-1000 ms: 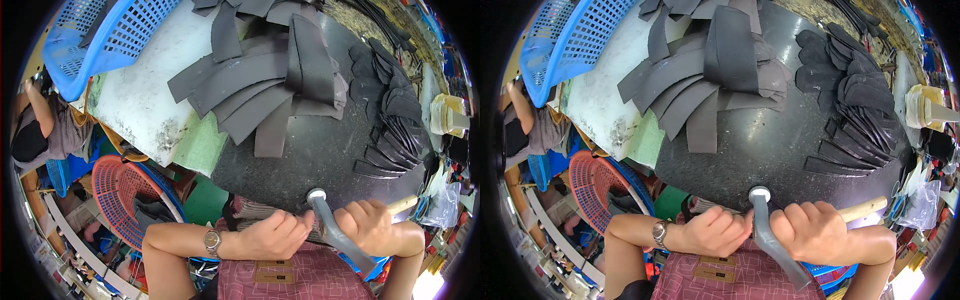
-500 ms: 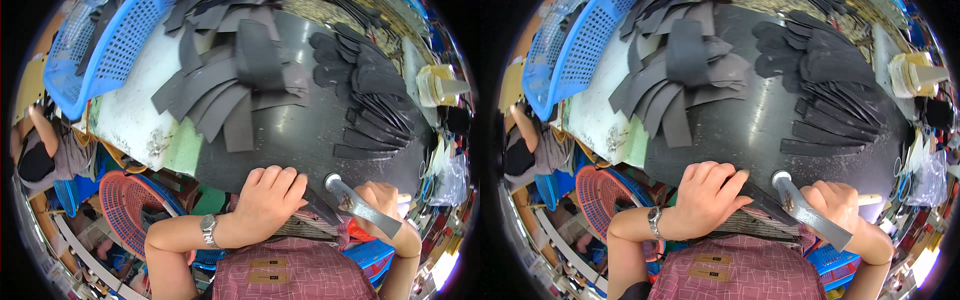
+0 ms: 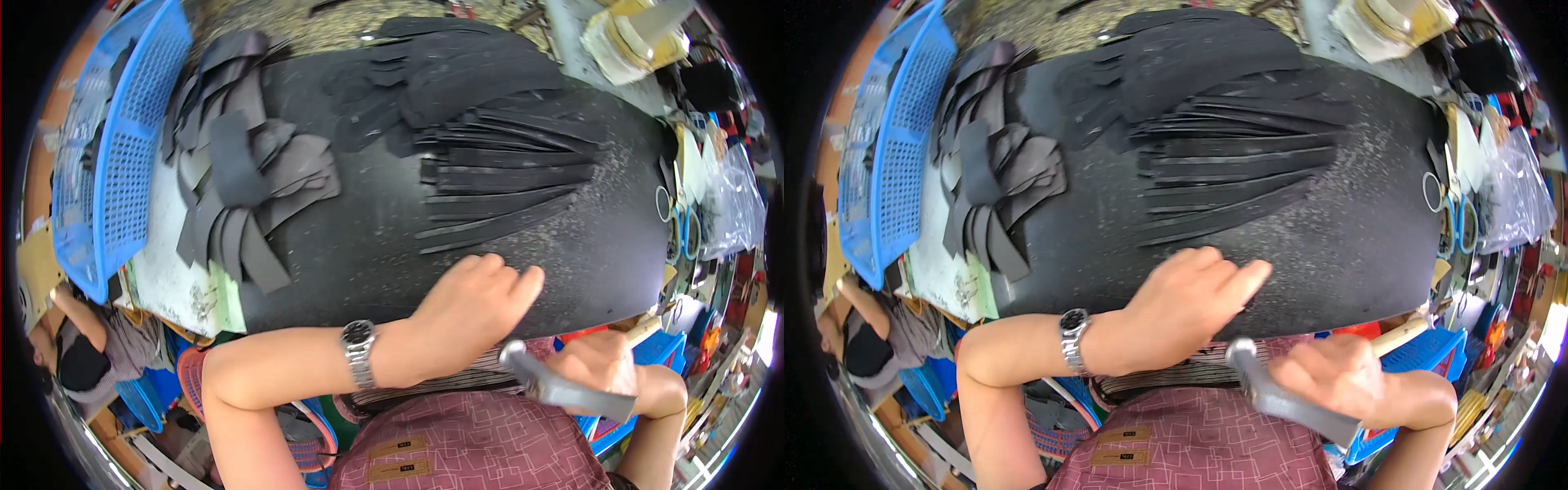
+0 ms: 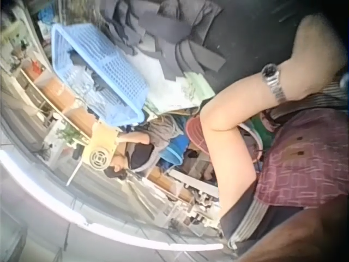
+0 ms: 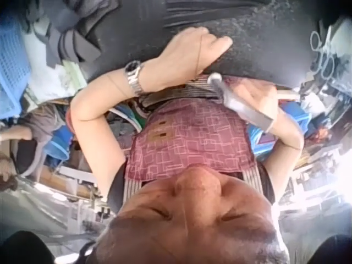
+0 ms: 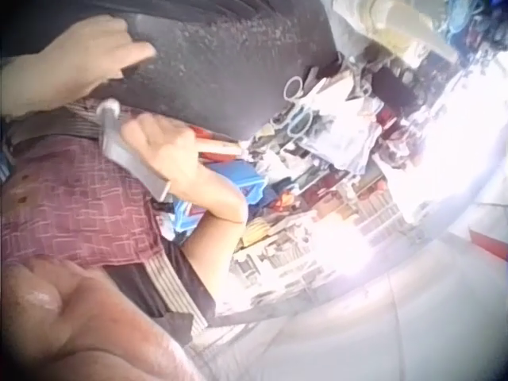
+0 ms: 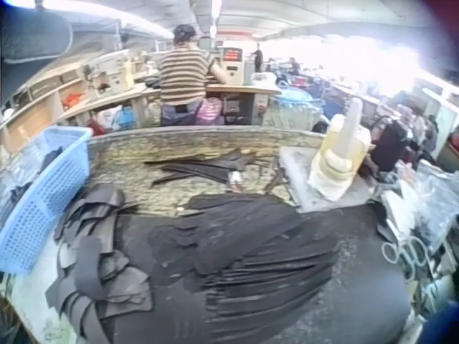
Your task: Hammering shoe upper components on a workbench to flatten or bond them.
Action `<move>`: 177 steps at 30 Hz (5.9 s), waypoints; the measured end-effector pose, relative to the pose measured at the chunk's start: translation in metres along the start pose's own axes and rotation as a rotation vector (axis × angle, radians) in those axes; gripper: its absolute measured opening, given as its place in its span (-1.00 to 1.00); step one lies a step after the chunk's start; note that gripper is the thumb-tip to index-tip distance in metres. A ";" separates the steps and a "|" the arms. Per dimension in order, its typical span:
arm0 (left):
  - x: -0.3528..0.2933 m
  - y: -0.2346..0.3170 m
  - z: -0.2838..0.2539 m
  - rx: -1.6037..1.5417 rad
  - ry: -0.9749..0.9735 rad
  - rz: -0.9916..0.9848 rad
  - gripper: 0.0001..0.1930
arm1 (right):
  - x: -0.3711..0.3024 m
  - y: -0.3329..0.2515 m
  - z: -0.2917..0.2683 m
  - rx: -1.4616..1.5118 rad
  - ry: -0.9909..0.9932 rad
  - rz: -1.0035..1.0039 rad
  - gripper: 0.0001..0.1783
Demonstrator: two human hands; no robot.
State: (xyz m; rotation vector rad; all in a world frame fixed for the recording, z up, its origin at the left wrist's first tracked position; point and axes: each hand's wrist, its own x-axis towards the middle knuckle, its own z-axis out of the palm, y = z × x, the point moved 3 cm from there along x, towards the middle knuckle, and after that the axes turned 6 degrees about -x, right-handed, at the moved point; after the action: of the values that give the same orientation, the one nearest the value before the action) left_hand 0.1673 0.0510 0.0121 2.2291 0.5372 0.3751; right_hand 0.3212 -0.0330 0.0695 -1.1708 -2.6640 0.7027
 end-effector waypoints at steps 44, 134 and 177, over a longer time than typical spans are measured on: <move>-0.071 -0.013 -0.023 0.200 0.091 0.263 -0.64 | 0.056 0.012 -0.005 -0.213 -0.109 0.000 -0.72; 0.111 -0.078 -0.139 0.390 0.504 0.078 -0.83 | 0.016 0.044 -0.013 -0.014 0.353 0.409 -0.78; -0.007 0.010 0.010 0.412 -0.153 0.660 -0.69 | -0.012 0.025 -0.012 -0.168 0.056 0.181 -0.73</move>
State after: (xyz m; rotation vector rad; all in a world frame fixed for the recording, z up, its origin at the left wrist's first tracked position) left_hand 0.1684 0.0356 0.0126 2.7763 -0.2485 0.4470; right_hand 0.3500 -0.0227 0.0686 -1.4665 -2.6363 0.4701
